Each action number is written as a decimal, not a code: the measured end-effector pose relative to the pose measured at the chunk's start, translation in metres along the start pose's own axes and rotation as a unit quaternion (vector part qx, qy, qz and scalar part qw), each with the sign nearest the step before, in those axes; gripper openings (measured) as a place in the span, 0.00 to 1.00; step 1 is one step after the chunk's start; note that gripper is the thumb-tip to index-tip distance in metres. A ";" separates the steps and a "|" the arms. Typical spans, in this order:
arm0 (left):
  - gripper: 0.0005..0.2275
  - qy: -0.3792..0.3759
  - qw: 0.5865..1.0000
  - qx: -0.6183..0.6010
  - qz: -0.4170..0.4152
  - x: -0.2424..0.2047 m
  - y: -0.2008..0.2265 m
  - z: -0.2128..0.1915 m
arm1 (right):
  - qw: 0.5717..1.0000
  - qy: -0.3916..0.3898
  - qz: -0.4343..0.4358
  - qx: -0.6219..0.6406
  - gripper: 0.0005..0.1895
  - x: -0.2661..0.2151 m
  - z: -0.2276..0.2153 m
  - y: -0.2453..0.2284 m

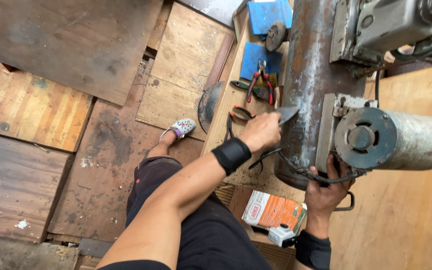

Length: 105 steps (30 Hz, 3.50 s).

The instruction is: The person uses a chisel and hammer to chip away material from a cylindrical metal machine part. They then use a hammer to tap a metal rod into place on the machine. The person continues to chip and tap different areas of the machine throughout the clip.

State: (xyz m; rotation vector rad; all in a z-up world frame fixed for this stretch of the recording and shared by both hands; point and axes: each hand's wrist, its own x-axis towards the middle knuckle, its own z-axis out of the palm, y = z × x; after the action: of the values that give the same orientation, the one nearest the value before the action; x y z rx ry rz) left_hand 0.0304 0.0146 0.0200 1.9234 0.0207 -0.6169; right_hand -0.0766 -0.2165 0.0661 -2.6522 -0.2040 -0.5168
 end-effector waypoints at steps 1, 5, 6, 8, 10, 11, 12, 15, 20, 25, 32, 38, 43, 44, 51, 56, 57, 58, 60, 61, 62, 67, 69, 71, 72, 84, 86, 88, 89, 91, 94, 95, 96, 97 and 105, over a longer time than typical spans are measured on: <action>0.18 0.006 1.000 0.001 0.002 0.002 -0.003 0.002 | 1.000 0.003 -0.004 0.003 0.25 0.004 0.002 0.001; 0.14 0.051 0.997 0.024 0.057 0.004 -0.008 0.010 | 1.000 -0.011 0.002 0.000 0.25 0.003 -0.002 -0.007; 0.13 0.062 0.997 0.028 0.041 0.006 -0.007 0.008 | 1.000 -0.009 0.020 0.017 0.25 0.005 -0.002 -0.012; 0.12 0.078 0.996 0.018 0.045 0.006 -0.010 0.008 | 1.000 -0.005 0.000 0.006 0.25 0.000 -0.004 -0.003; 0.12 0.103 0.993 0.013 0.050 0.006 -0.012 0.000 | 1.000 0.005 -0.027 0.003 0.25 0.002 0.002 0.000; 0.13 0.084 0.995 0.010 0.048 0.004 -0.012 -0.004 | 1.000 0.002 -0.008 0.021 0.25 0.003 0.004 0.000; 0.14 0.057 0.997 0.001 0.043 -0.001 -0.012 0.000 | 0.999 -0.006 0.017 0.032 0.24 -0.002 -0.001 0.000; 0.12 0.027 0.998 0.006 0.058 -0.015 -0.003 -0.002 | 1.000 -0.003 -0.012 -0.004 0.24 0.002 -0.001 -0.007; 0.12 0.024 0.999 0.016 0.024 0.006 -0.008 -0.009 | 1.000 -0.005 -0.001 0.009 0.24 0.002 -0.003 -0.008; 0.15 0.050 0.997 0.026 0.052 0.003 -0.002 -0.022 | 1.000 0.001 -0.005 0.012 0.24 0.004 0.002 -0.004; 0.17 0.025 0.998 0.036 0.040 0.008 0.000 -0.022 | 1.000 -0.001 0.007 0.009 0.25 0.001 0.001 -0.003; 0.17 -0.018 1.000 0.008 0.004 -0.003 0.009 -0.026 | 0.999 -0.004 -0.017 0.031 0.25 -0.001 0.001 0.004; 0.17 0.011 0.999 0.037 0.024 0.018 0.003 -0.024 | 1.000 0.002 -0.017 -0.003 0.26 -0.001 0.000 0.008; 0.17 0.002 0.999 0.027 0.022 0.012 0.003 -0.027 | 1.000 -0.005 -0.007 -0.002 0.26 0.000 -0.001 0.003; 0.16 0.007 0.998 0.049 0.047 0.013 -0.005 -0.005 | 1.000 -0.001 0.001 0.000 0.25 -0.001 0.002 0.007; 0.15 0.038 0.998 0.045 0.020 0.023 -0.013 -0.007 | 1.000 -0.001 -0.012 -0.002 0.25 -0.002 -0.002 0.011; 0.14 0.065 0.996 0.050 0.042 0.020 -0.013 -0.017 | 1.000 -0.005 -0.013 -0.001 0.25 -0.001 0.001 0.010; 0.14 0.067 0.996 0.051 0.043 0.016 -0.012 -0.017 | 1.000 -0.003 -0.014 0.001 0.25 -0.001 0.001 0.006; 0.14 0.043 0.997 0.028 0.051 0.011 -0.009 -0.011 | 1.000 -0.003 0.009 0.010 0.25 0.000 0.001 0.002; 0.14 0.042 0.997 0.027 0.051 0.011 -0.009 -0.007 | 1.000 -0.003 0.009 0.008 0.25 0.000 0.000 0.002; 0.15 0.027 0.998 0.033 0.040 0.009 -0.010 -0.005 | 1.000 -0.001 0.004 0.006 0.25 0.000 0.000 0.001; 0.14 0.029 0.997 0.059 0.027 0.015 -0.008 -0.005 | 1.000 0.005 -0.012 0.005 0.25 0.001 0.002 0.006; 0.14 0.039 0.998 0.037 0.022 0.014 -0.013 -0.004 | 1.000 0.006 -0.012 0.002 0.24 -0.001 0.003 0.007; 0.13 0.044 0.998 0.027 0.021 0.011 -0.014 -0.010 | 1.000 0.004 -0.004 0.011 0.24 -0.002 0.001 -0.001; 0.12 0.047 0.999 0.014 0.021 0.012 -0.012 -0.012 | 1.000 0.001 0.001 0.017 0.24 0.001 -0.001 -0.003; 0.12 0.092 0.995 0.008 0.033 0.024 -0.011 -0.005 | 1.000 0.003 -0.003 0.005 0.25 -0.004 0.001 0.009; 0.14 0.051 0.998 0.016 0.025 0.022 -0.015 0.001 | 1.000 0.006 -0.006 0.029 0.24 0.001 0.003 0.001; 0.18 0.001 0.999 0.024 0.022 0.018 -0.013 0.005 | 0.999 0.012 -0.003 0.043 0.24 0.000 0.001 0.000; 0.15 0.011 0.999 0.017 0.029 0.016 -0.012 0.004 | 1.000 0.007 -0.001 0.024 0.24 0.000 0.001 0.002; 0.14 0.019 0.999 0.010 0.038 0.014 -0.009 0.001 | 1.000 0.003 0.001 0.002 0.25 0.000 0.000 0.003; 0.11 0.038 0.999 0.018 0.024 0.007 -0.016 -0.003 | 1.000 0.007 0.000 0.005 0.25 -0.002 0.000 0.000; 0.12 0.059 0.997 0.014 0.041 0.007 -0.017 -0.004 | 1.000 0.005 -0.001 0.012 0.25 -0.005 0.000 0.002; 0.12 0.082 0.995 0.010 0.062 0.011 -0.017 -0.006 | 1.000 0.005 -0.005 0.017 0.25 -0.002 0.000 0.005; 0.12 0.087 0.994 0.012 0.065 0.012 -0.014 -0.009 | 1.000 0.009 -0.010 0.019 0.25 0.002 0.005 0.005; 0.15 -0.014 0.999 -0.025 -0.042 0.011 -0.008 -0.009 | 1.000 -0.012 0.022 0.005 0.25 0.001 -0.002 -0.006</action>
State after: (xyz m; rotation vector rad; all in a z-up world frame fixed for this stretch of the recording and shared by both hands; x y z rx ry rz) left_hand 0.0415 0.0223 0.0113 1.8717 0.0980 -0.6934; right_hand -0.0778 -0.2119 0.0702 -2.6480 -0.1544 -0.4673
